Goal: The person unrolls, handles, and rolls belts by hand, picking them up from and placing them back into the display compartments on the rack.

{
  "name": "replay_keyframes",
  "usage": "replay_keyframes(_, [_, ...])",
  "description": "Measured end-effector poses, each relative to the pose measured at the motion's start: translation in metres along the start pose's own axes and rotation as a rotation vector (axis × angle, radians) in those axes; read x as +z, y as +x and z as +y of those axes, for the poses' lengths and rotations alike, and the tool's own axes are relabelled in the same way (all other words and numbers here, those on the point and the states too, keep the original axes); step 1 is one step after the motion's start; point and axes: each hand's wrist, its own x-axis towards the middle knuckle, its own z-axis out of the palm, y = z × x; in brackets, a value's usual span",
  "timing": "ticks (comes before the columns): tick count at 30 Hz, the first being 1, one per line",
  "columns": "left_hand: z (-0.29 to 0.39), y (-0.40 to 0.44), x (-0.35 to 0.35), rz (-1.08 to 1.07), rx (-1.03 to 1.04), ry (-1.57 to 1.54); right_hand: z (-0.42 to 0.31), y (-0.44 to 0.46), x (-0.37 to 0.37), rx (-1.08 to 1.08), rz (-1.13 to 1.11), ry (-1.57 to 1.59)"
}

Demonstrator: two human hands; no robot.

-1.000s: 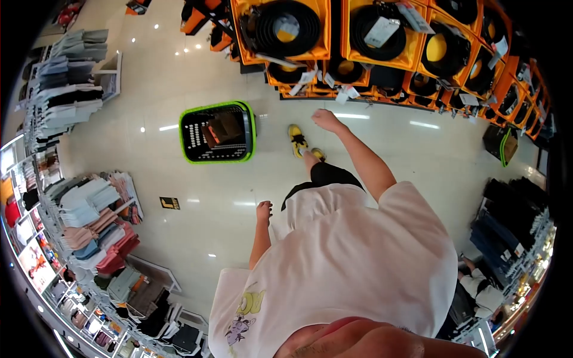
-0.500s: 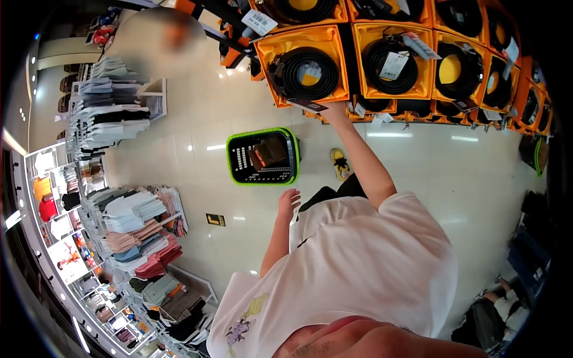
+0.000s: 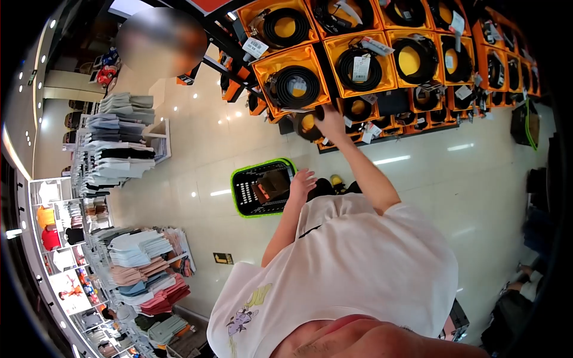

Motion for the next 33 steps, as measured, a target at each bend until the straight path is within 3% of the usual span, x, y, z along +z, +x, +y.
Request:
replay_keyframes(2, [0.005,0.006,0.004,-0.040,0.006,-0.171,-0.015,-0.037,-0.017,0.003,0.080,0.255])
replay_keyframes(6, [0.008,0.014,0.009,-0.203,0.016,-0.390,0.007,-0.119,0.023,0.221,-0.116,0.547])
replay_keyframes(8, [0.013,-0.008,0.019,-0.140,-0.060,-0.132,0.019,-0.150,0.028,0.236,-0.212,0.510])
replay_keyframes(10, [-0.001,-0.017,0.006,-0.276,-0.198,-0.120,0.023,-0.151,0.004,0.254,-0.442,0.375])
replay_keyframes(13, [-0.020,-0.028,0.000,-0.408,-0.226,-0.047,0.018,-0.164,-0.030,0.157,-0.529,0.107])
replay_keyframes(16, [-0.020,-0.043,0.008,-0.349,-0.158,0.083,0.043,-0.190,-0.017,0.055,-0.551,-0.008])
replay_keyframes(21, [-0.006,-0.096,0.021,-0.363,0.085,0.091,0.032,-0.243,-0.002,0.461,-0.680,0.463])
replay_keyframes(24, [-0.014,-0.126,0.001,-0.328,0.171,0.105,0.019,-0.263,0.001,0.419,-0.802,0.493])
replay_keyframes(30, [-0.028,-0.176,-0.034,-0.400,0.253,-0.215,-0.032,-0.308,-0.011,0.433,-0.977,0.481])
replay_keyframes(32, [-0.044,-0.190,-0.045,-0.355,0.269,-0.286,-0.017,-0.326,0.006,0.286,-1.060,0.394])
replay_keyframes(33, [-0.053,-0.195,-0.054,-0.361,0.225,-0.312,-0.045,-0.347,-0.014,0.138,-0.892,0.369])
